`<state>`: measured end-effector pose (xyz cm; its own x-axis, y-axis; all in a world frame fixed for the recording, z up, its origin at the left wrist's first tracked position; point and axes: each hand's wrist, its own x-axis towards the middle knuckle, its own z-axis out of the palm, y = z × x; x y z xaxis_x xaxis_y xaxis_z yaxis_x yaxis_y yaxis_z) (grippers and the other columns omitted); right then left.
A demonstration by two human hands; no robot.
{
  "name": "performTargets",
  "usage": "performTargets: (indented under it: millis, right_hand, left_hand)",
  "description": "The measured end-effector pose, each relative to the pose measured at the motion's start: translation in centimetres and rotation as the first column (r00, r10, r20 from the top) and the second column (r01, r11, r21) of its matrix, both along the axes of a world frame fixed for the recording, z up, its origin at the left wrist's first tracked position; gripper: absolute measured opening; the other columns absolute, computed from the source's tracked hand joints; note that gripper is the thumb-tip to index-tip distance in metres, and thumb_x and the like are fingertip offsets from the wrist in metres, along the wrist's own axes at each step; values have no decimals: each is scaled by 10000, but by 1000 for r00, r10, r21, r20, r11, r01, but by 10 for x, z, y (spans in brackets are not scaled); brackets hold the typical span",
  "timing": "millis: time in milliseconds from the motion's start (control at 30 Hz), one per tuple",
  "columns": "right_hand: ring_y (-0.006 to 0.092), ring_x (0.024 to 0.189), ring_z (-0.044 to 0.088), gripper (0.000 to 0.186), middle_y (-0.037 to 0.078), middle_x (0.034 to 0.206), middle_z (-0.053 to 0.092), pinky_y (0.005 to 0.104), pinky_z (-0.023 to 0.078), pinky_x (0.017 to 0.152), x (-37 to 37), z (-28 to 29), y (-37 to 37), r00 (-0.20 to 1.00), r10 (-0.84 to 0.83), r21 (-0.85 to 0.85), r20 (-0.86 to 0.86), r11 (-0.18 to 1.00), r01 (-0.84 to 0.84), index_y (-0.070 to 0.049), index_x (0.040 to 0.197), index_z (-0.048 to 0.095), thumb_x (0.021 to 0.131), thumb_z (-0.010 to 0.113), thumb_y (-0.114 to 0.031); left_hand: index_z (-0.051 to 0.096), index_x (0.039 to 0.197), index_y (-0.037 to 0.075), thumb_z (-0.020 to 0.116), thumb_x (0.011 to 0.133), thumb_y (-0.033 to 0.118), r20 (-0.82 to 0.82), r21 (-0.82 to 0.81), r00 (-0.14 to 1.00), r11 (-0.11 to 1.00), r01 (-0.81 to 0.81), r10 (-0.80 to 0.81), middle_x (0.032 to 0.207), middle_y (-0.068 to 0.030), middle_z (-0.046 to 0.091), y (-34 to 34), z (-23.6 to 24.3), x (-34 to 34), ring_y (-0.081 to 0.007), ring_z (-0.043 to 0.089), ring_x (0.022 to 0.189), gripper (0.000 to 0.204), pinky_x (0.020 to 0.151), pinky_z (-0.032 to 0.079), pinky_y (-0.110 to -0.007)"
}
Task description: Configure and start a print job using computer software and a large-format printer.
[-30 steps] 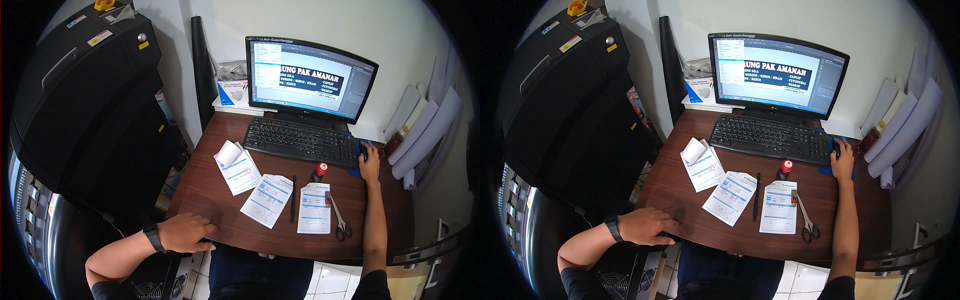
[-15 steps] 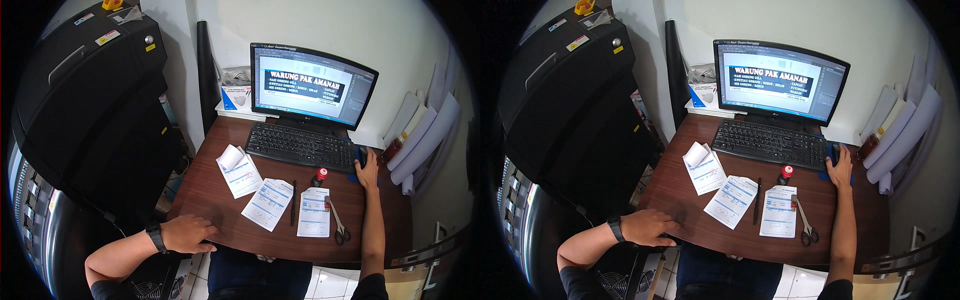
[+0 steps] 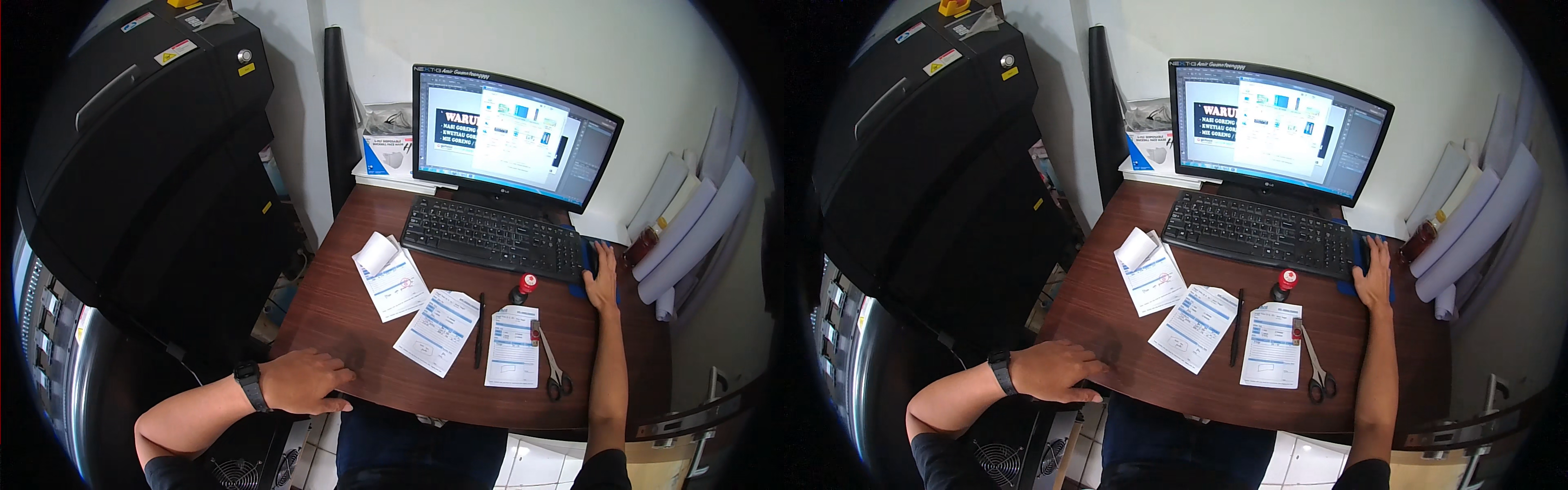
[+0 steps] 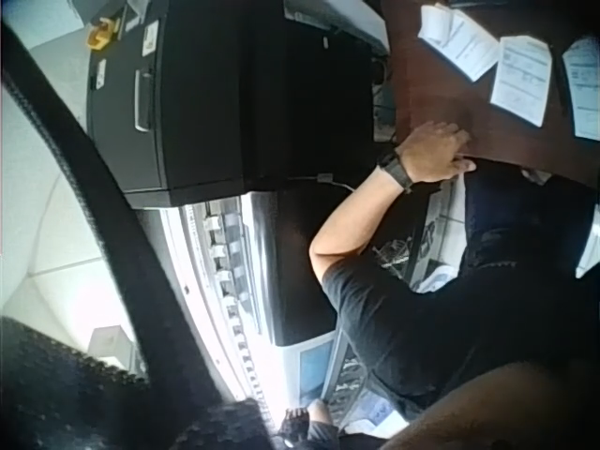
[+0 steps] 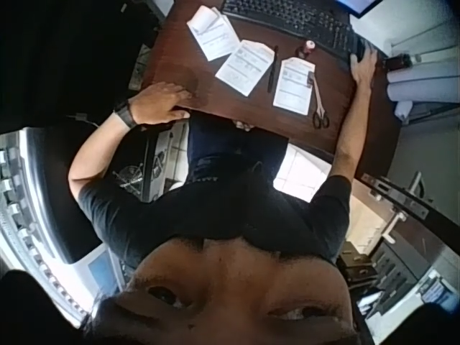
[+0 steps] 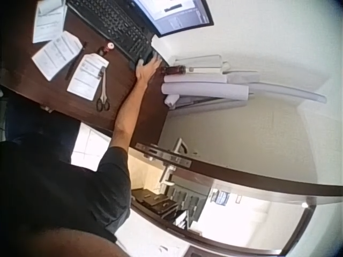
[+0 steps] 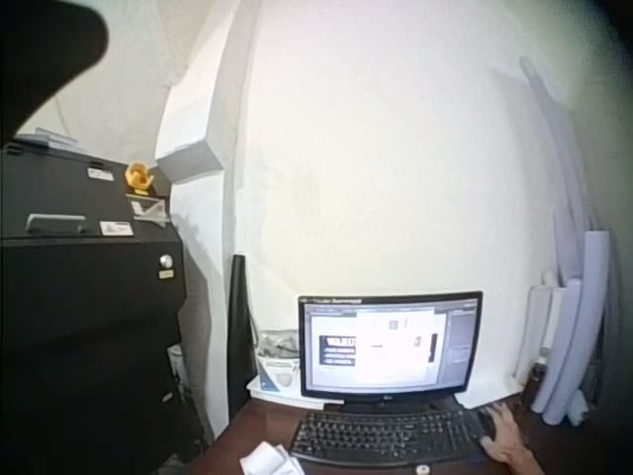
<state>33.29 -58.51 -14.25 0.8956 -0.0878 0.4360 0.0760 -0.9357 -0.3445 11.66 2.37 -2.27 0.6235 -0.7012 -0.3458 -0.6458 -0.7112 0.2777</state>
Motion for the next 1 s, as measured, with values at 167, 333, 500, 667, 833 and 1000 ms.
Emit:
performTargets:
  millis: [167,333,500,667,833,1000]
  right_hand:
    - [397,1533,242,763,199,1606,355,504,254,1241,-1,2,3,998,0,2,61,1000,0,-83,1532,418,812,651,-187]
    - [402,1521,265,760,206,1594,367,497,263,1238,-3,6,9,999,-11,-20,51,1000,12,-74,1525,423,816,668,-190]
    - [411,1494,310,740,224,1575,382,483,288,1225,-3,6,8,997,5,-48,75,999,-1,-61,1517,426,832,674,-191]
    - [426,1398,428,637,234,1500,452,473,342,1182,-1,7,8,971,-33,56,236,998,20,-35,1491,447,905,640,-196]
    - [420,1376,453,572,226,1478,477,466,361,1168,2,6,9,976,-34,47,216,999,24,-30,1457,493,924,621,-188]
    - [412,1359,471,522,224,1468,491,465,383,1150,4,0,7,985,-40,1,167,999,40,-37,1417,549,912,613,-151]
  left_hand:
    - [641,1244,21,621,975,499,11,-9,1000,1000,2,-2,1054,-153,691,-1,0,0,-344,674,997,549,906,519,-440]
    - [642,1249,21,625,975,495,-2,5,1000,1000,-11,11,1040,-154,688,-2,4,0,-347,672,982,548,899,517,-436]
    - [605,1343,26,587,994,523,-74,80,997,997,-24,30,1111,-166,685,-3,6,2,-347,659,1053,607,938,504,-466]
    - [604,1345,29,586,993,521,-64,78,998,997,-16,22,1121,-164,683,-1,3,1,-346,656,1059,605,940,504,-467]
    - [652,1218,21,618,979,502,15,-7,1000,1000,1,-1,1009,-144,686,0,0,0,-347,674,962,539,880,523,-438]
    - [651,1227,17,619,980,496,20,-8,1000,1000,0,0,1018,-149,687,-2,3,0,-348,673,968,539,891,519,-441]
